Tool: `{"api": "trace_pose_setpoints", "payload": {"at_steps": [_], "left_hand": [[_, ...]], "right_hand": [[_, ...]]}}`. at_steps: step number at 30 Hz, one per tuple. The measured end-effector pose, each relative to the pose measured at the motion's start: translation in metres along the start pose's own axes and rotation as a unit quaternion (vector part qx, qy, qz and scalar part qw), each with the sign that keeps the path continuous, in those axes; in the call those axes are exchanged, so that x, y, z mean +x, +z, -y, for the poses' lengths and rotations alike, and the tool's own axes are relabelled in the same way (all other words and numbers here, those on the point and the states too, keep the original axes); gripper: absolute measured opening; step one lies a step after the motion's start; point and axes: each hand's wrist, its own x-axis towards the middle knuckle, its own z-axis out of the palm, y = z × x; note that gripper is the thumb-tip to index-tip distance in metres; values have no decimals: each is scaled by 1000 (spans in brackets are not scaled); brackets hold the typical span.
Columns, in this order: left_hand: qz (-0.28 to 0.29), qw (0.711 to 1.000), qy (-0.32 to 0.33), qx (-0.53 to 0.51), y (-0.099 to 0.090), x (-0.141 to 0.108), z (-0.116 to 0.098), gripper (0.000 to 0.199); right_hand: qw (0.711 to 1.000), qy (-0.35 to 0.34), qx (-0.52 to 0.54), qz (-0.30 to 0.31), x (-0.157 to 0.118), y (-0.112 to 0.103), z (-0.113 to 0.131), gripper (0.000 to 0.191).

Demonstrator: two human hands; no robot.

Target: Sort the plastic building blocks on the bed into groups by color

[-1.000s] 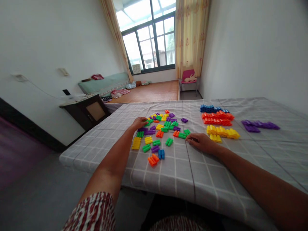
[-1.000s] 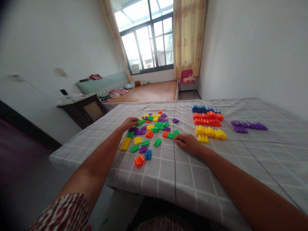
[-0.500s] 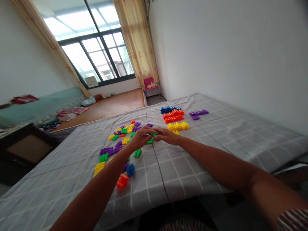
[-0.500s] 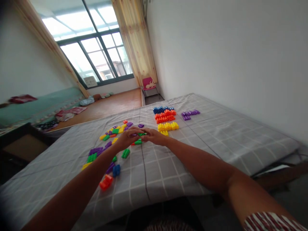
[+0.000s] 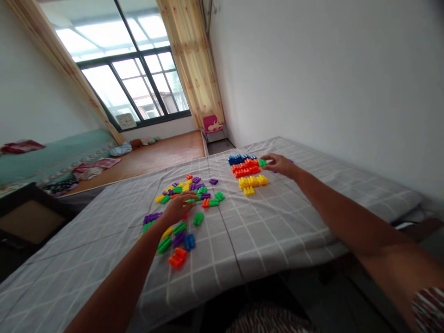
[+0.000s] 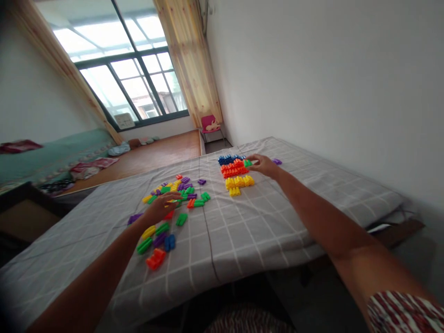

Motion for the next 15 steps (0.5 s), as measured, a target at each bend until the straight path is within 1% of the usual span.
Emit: {"api": "trace_pose_setpoints", "payload": {"at_steps": [2,3,5,6,8,11,13,15], "left_hand": [[-15,1000,-4,9,-10,-10,15,39],[-24,1000,-7,12,-15,-14,22,41],[-42,999,-21,13,-21,-20,31,46],[-50,998,-33,10,-24,-23,34,49],[-66,996,-60,-2,-27,-27,35,56],[-84,991,-98,-25,-33,-36,33,64],[-82,989,-119,-29,-38,-43,35,67],[-77,988,-133,-24,-44,-51,41,67]], "right_hand": [[995,48,-84,38,-16,-37,-14,54],[989,73,-115,64,-26,-50,-19,54],[976,110,-154,109,-42,-66,-28,57],[971,120,-166,121,-49,-69,-31,58],[966,127,-188,122,-56,-70,-34,59],[964,124,-203,117,-58,-69,-33,57],[964,123,-199,124,-58,-70,-32,55],[963,128,-204,123,-58,-73,-33,54]]}}
